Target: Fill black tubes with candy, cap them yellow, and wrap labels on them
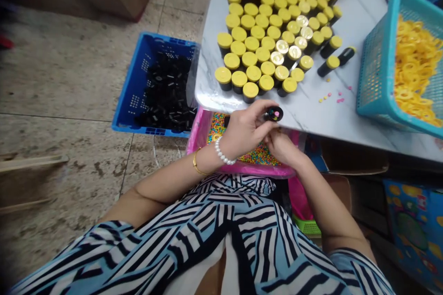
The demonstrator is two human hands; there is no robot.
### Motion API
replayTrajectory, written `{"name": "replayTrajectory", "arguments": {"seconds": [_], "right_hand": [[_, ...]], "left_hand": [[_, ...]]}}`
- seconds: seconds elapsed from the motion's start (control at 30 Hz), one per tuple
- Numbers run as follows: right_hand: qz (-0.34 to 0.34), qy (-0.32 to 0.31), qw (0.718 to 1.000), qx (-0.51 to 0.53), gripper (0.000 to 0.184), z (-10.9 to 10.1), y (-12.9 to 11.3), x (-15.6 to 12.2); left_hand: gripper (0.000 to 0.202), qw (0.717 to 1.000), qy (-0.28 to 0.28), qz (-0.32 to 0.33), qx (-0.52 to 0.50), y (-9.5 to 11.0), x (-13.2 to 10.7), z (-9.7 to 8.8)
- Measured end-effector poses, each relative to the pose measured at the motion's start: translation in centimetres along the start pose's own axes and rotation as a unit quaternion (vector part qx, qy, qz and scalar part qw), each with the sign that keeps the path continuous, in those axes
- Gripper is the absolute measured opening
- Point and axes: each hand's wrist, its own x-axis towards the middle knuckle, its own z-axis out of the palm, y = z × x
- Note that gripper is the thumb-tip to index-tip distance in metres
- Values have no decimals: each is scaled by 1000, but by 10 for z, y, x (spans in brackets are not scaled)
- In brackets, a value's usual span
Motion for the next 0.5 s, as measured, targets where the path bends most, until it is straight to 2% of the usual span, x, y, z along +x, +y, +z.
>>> {"name": "replayTrajectory", "arguments": {"seconds": [0.13,0.2,0.3,0.4,0.5], "right_hand": [[58,-2,988,140,23,-23,-7,-30],[38,-32,990,135,22,-33,-9,-35],[-36,-42,994,89,17,-47,-19,-38],[-93,4,989,116,13,-66,-39,-42],[-41,83,978,189,16,-85,-57,-41]], "left_hand": [[32,997,2,-76,-23,-11,5,12],[34,993,1,-99,-59,-14,0,14],[36,987,-4,-122,-107,-16,-6,15],[37,982,1,-133,-134,-15,-8,16],[36,980,12,-142,-140,-13,-8,17]]}}
